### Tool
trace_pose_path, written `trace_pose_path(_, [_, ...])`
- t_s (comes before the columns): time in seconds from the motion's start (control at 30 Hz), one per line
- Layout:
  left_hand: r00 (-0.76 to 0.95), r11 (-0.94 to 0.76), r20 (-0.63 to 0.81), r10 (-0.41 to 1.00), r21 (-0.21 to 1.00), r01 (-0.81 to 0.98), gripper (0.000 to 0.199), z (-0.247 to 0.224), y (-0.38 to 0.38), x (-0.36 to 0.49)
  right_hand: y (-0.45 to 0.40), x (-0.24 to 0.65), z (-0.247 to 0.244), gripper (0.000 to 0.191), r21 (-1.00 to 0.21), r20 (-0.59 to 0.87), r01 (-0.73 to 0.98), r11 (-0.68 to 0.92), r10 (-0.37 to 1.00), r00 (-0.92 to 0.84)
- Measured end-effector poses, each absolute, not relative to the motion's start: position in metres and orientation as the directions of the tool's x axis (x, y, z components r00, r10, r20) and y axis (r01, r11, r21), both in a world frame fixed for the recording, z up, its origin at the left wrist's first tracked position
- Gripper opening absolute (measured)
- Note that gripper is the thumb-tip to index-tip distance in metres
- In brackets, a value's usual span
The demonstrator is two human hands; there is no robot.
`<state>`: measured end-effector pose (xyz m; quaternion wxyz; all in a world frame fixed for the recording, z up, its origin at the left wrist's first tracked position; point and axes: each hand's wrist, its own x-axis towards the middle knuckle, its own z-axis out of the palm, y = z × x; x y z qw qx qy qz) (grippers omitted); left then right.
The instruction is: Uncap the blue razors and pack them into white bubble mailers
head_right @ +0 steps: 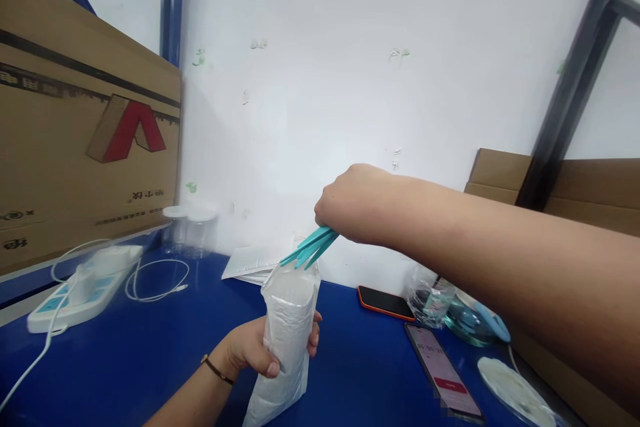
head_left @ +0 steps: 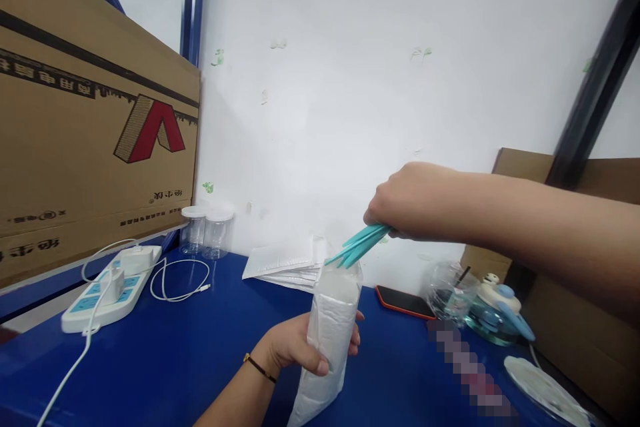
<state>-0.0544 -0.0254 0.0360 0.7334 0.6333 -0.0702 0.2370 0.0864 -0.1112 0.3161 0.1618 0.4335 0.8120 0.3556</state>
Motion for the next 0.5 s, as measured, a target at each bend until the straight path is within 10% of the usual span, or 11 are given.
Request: trace_pose_path(0.5, [0.877,0.14,0.403,0.262,0.883,-0.448,0.082,0.037,-0.027,-0.05,-0.115,0.063,0.294,0.03,0.702,-0.064,0.603,0.379,0.877,-0.476])
